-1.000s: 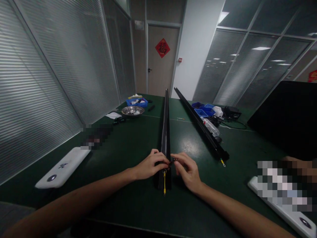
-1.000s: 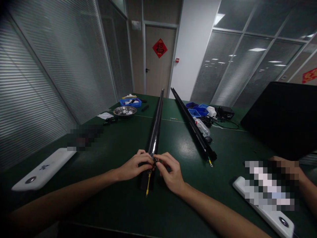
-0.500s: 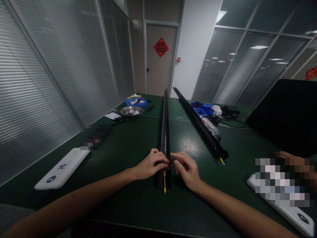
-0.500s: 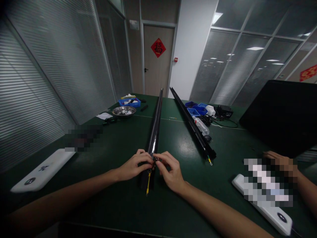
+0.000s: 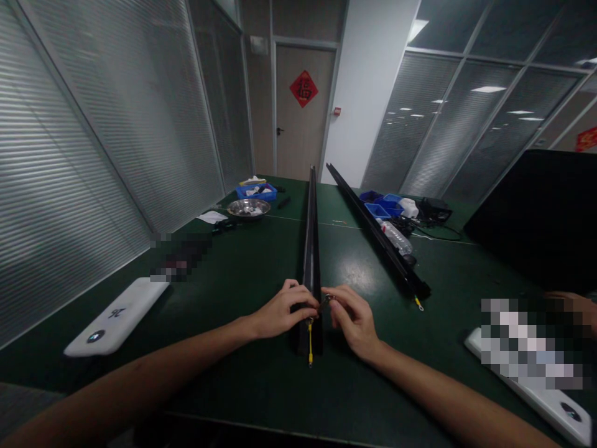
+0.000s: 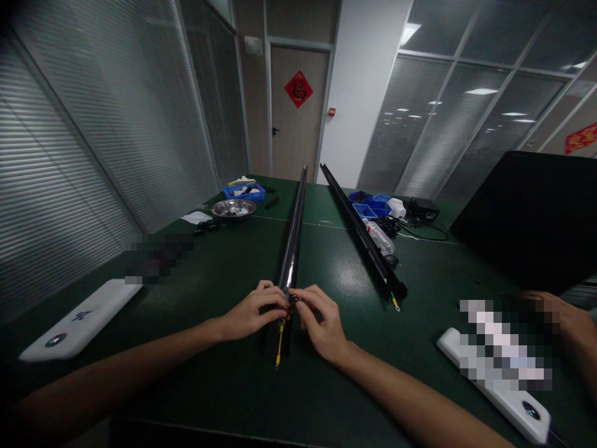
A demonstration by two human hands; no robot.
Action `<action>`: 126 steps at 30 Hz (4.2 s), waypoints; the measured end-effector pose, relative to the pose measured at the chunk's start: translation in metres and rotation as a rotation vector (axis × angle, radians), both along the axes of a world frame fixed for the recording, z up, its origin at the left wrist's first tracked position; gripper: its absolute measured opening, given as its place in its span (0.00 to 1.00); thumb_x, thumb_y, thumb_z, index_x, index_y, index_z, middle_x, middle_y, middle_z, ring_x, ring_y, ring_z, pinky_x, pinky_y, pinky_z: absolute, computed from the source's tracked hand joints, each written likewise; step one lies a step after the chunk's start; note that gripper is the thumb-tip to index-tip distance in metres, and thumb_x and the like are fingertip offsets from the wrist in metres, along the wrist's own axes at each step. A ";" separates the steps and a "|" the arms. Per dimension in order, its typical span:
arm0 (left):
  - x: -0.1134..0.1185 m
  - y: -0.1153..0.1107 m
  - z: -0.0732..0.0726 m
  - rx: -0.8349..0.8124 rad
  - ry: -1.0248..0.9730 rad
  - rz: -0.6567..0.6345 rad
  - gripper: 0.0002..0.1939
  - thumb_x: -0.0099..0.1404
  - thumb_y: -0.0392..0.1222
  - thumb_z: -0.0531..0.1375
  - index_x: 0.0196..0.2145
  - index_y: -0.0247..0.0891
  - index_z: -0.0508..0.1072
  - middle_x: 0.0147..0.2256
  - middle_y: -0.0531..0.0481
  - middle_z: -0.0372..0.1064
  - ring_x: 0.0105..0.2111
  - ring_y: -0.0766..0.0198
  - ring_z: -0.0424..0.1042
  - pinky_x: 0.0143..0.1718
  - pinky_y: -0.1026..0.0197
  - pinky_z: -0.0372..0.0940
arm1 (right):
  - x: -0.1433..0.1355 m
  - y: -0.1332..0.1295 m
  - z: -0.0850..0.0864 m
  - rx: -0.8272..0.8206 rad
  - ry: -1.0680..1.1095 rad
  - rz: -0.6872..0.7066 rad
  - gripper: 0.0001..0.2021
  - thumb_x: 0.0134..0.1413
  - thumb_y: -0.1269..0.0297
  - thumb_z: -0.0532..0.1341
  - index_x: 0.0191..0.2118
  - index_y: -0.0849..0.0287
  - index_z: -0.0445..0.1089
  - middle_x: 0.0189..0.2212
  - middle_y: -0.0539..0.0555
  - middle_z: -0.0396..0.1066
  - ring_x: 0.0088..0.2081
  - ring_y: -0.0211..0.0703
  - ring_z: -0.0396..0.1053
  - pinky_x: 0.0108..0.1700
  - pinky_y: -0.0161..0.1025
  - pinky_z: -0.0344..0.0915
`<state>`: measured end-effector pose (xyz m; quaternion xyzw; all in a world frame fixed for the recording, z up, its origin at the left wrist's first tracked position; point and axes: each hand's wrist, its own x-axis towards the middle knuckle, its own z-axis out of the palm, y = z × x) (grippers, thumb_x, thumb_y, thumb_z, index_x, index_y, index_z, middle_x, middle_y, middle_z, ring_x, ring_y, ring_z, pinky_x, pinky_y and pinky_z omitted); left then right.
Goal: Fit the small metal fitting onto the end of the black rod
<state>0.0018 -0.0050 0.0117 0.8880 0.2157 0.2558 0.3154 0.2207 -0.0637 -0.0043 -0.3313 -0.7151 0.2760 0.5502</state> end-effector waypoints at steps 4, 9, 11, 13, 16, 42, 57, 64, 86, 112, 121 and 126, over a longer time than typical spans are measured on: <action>0.000 0.000 -0.001 -0.016 0.023 0.002 0.07 0.76 0.42 0.58 0.43 0.41 0.76 0.44 0.50 0.77 0.47 0.60 0.71 0.56 0.55 0.51 | 0.000 0.000 0.000 -0.019 0.014 0.014 0.12 0.70 0.65 0.60 0.55 0.53 0.74 0.38 0.53 0.68 0.23 0.33 0.66 0.24 0.34 0.65; 0.000 0.000 0.001 -0.022 0.028 0.004 0.06 0.75 0.42 0.59 0.42 0.40 0.76 0.43 0.51 0.77 0.47 0.59 0.71 0.57 0.54 0.50 | 0.001 0.000 0.000 -0.002 0.004 0.004 0.13 0.71 0.66 0.58 0.55 0.52 0.75 0.37 0.52 0.67 0.23 0.32 0.65 0.25 0.35 0.66; 0.000 0.000 0.002 -0.016 0.026 0.002 0.06 0.75 0.43 0.59 0.42 0.40 0.76 0.43 0.50 0.77 0.47 0.59 0.71 0.57 0.54 0.51 | 0.001 0.000 -0.001 0.006 0.002 0.000 0.13 0.71 0.67 0.57 0.55 0.52 0.75 0.37 0.52 0.67 0.23 0.33 0.65 0.26 0.35 0.66; 0.000 -0.001 0.002 -0.010 0.019 0.002 0.06 0.75 0.42 0.60 0.43 0.40 0.76 0.43 0.50 0.77 0.47 0.59 0.71 0.56 0.55 0.51 | 0.001 0.000 -0.002 0.013 0.004 0.001 0.13 0.71 0.67 0.58 0.55 0.52 0.75 0.37 0.52 0.67 0.23 0.33 0.65 0.26 0.35 0.66; 0.000 0.000 0.000 -0.007 0.002 0.000 0.06 0.75 0.41 0.59 0.42 0.40 0.76 0.43 0.51 0.77 0.47 0.60 0.71 0.56 0.55 0.50 | 0.000 0.001 -0.003 0.010 0.017 0.013 0.13 0.70 0.66 0.59 0.55 0.51 0.75 0.38 0.53 0.68 0.24 0.33 0.66 0.25 0.34 0.66; 0.000 0.001 -0.002 -0.017 0.021 -0.003 0.05 0.75 0.42 0.60 0.42 0.40 0.76 0.43 0.52 0.77 0.47 0.60 0.71 0.56 0.55 0.50 | 0.000 0.000 0.001 0.015 -0.014 -0.030 0.13 0.71 0.64 0.57 0.54 0.53 0.76 0.37 0.54 0.70 0.24 0.35 0.66 0.26 0.36 0.67; 0.000 0.002 -0.004 -0.020 0.033 -0.009 0.05 0.75 0.42 0.60 0.42 0.40 0.76 0.43 0.52 0.77 0.47 0.60 0.71 0.57 0.55 0.50 | 0.000 0.001 -0.001 -0.006 -0.010 -0.025 0.13 0.71 0.64 0.57 0.54 0.53 0.76 0.37 0.53 0.69 0.23 0.34 0.65 0.26 0.36 0.67; 0.000 0.002 -0.003 -0.007 0.019 -0.007 0.06 0.76 0.42 0.59 0.43 0.40 0.76 0.43 0.51 0.77 0.47 0.61 0.71 0.57 0.55 0.50 | 0.000 0.000 -0.001 -0.013 -0.011 -0.021 0.12 0.71 0.62 0.58 0.54 0.54 0.75 0.38 0.54 0.69 0.23 0.34 0.65 0.25 0.36 0.67; 0.000 0.001 -0.003 -0.003 0.024 0.011 0.09 0.76 0.45 0.58 0.43 0.41 0.77 0.43 0.51 0.77 0.47 0.59 0.71 0.56 0.54 0.51 | 0.001 0.001 -0.002 0.003 -0.020 -0.022 0.13 0.71 0.62 0.58 0.55 0.53 0.75 0.38 0.54 0.70 0.23 0.35 0.66 0.25 0.36 0.68; 0.001 0.001 -0.003 -0.023 0.019 -0.003 0.04 0.75 0.39 0.60 0.44 0.41 0.76 0.44 0.53 0.76 0.47 0.61 0.71 0.56 0.56 0.50 | 0.001 0.000 0.000 0.015 -0.003 -0.010 0.13 0.70 0.66 0.59 0.55 0.52 0.75 0.38 0.53 0.68 0.24 0.34 0.66 0.26 0.35 0.67; 0.000 0.001 -0.003 -0.008 -0.001 -0.013 0.02 0.74 0.39 0.62 0.42 0.40 0.76 0.43 0.53 0.76 0.46 0.61 0.72 0.57 0.56 0.49 | 0.002 0.001 -0.001 0.028 -0.025 -0.023 0.12 0.72 0.67 0.56 0.53 0.53 0.76 0.37 0.53 0.69 0.25 0.36 0.67 0.28 0.37 0.68; 0.001 0.000 -0.001 -0.004 -0.003 -0.014 0.04 0.74 0.36 0.61 0.43 0.41 0.76 0.43 0.54 0.76 0.47 0.62 0.72 0.56 0.57 0.49 | 0.001 0.000 -0.001 0.003 -0.002 0.000 0.12 0.71 0.66 0.58 0.54 0.52 0.75 0.39 0.53 0.68 0.24 0.33 0.66 0.25 0.35 0.66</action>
